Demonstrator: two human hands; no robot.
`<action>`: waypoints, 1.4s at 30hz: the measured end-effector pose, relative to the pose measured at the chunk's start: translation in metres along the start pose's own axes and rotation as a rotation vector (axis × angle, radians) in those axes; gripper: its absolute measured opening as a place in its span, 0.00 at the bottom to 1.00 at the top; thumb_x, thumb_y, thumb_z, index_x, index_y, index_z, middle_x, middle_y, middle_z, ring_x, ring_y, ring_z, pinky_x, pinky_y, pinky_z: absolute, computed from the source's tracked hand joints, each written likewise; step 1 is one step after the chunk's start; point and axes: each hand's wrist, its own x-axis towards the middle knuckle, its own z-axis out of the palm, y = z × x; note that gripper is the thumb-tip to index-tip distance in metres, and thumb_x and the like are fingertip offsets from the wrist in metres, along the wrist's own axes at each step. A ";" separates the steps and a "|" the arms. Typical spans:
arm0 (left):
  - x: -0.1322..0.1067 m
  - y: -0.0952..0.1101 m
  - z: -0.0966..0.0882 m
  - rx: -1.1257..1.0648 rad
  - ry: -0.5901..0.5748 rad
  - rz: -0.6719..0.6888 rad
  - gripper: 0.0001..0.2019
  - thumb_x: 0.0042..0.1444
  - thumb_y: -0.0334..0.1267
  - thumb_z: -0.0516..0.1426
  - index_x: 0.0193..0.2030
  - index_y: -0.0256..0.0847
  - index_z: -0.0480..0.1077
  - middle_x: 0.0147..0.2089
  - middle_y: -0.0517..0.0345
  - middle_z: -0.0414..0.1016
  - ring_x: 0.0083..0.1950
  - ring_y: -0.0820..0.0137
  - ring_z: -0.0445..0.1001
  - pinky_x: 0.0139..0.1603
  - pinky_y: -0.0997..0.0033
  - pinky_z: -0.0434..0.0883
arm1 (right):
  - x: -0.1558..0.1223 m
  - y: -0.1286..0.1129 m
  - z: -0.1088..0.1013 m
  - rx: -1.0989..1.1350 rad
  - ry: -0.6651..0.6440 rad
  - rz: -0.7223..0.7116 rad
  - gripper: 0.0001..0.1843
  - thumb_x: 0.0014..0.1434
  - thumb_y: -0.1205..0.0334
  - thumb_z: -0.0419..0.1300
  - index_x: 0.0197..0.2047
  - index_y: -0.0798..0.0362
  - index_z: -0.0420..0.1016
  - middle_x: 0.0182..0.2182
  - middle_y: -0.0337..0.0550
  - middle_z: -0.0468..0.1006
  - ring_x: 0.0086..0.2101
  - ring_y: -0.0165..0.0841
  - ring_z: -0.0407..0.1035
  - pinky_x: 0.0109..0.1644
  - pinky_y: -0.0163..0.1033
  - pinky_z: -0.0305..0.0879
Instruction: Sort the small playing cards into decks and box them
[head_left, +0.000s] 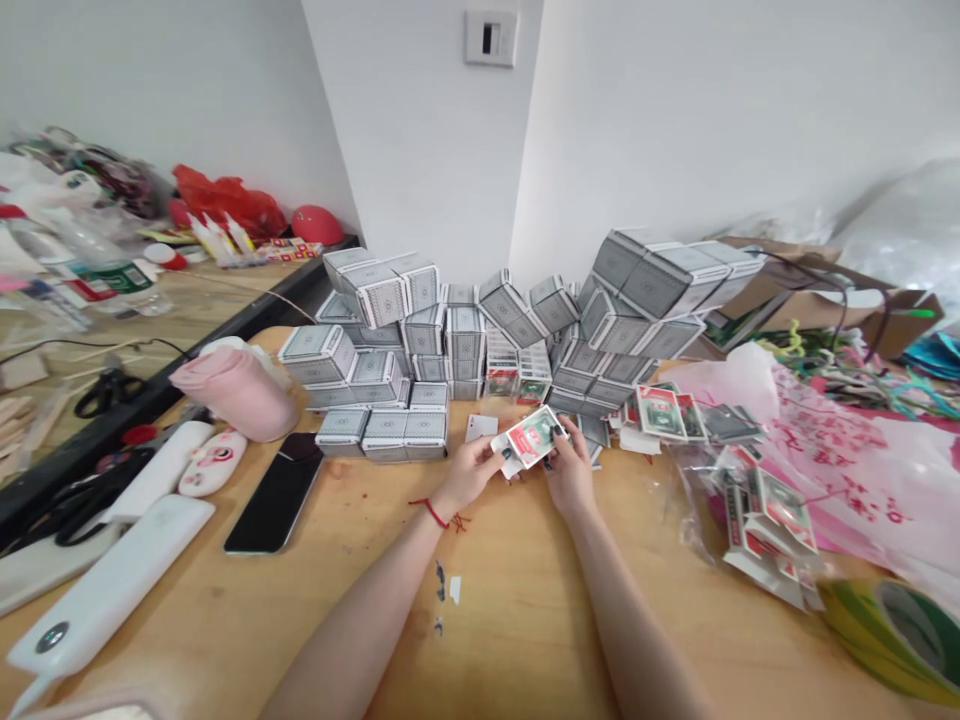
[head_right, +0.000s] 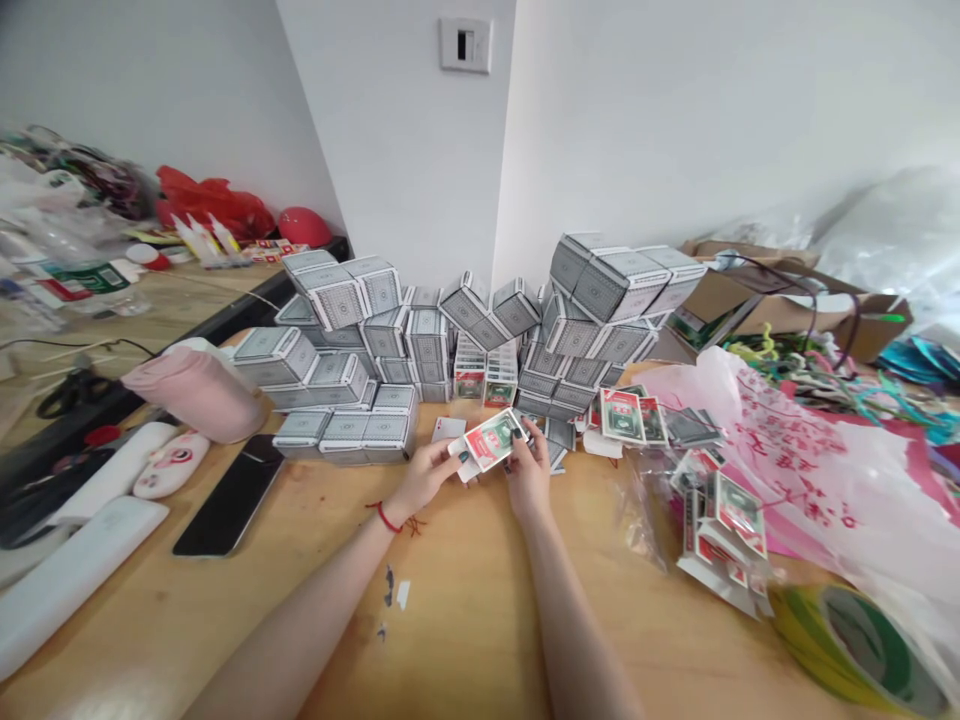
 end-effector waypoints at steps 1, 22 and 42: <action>0.000 0.001 0.000 -0.044 -0.020 -0.002 0.23 0.47 0.42 0.57 0.50 0.36 0.63 0.34 0.53 0.74 0.28 0.70 0.72 0.28 0.71 0.70 | 0.001 0.001 -0.001 -0.002 0.017 -0.009 0.21 0.42 0.56 0.62 0.43 0.45 0.68 0.20 0.30 0.67 0.17 0.23 0.57 0.22 0.29 0.54; -0.006 -0.010 0.008 0.225 0.125 0.166 0.19 0.50 0.42 0.55 0.49 0.40 0.66 0.45 0.50 0.74 0.42 0.66 0.73 0.42 0.69 0.69 | -0.011 0.004 0.002 -0.117 -0.219 -0.022 0.35 0.41 0.51 0.63 0.54 0.42 0.60 0.48 0.39 0.70 0.41 0.36 0.68 0.36 0.38 0.67; -0.006 -0.009 0.005 0.379 0.105 0.175 0.15 0.49 0.37 0.55 0.46 0.40 0.65 0.40 0.53 0.75 0.39 0.69 0.74 0.41 0.69 0.71 | -0.008 0.002 -0.001 -0.145 -0.401 0.049 0.45 0.39 0.65 0.66 0.59 0.47 0.50 0.46 0.45 0.71 0.41 0.37 0.70 0.43 0.42 0.66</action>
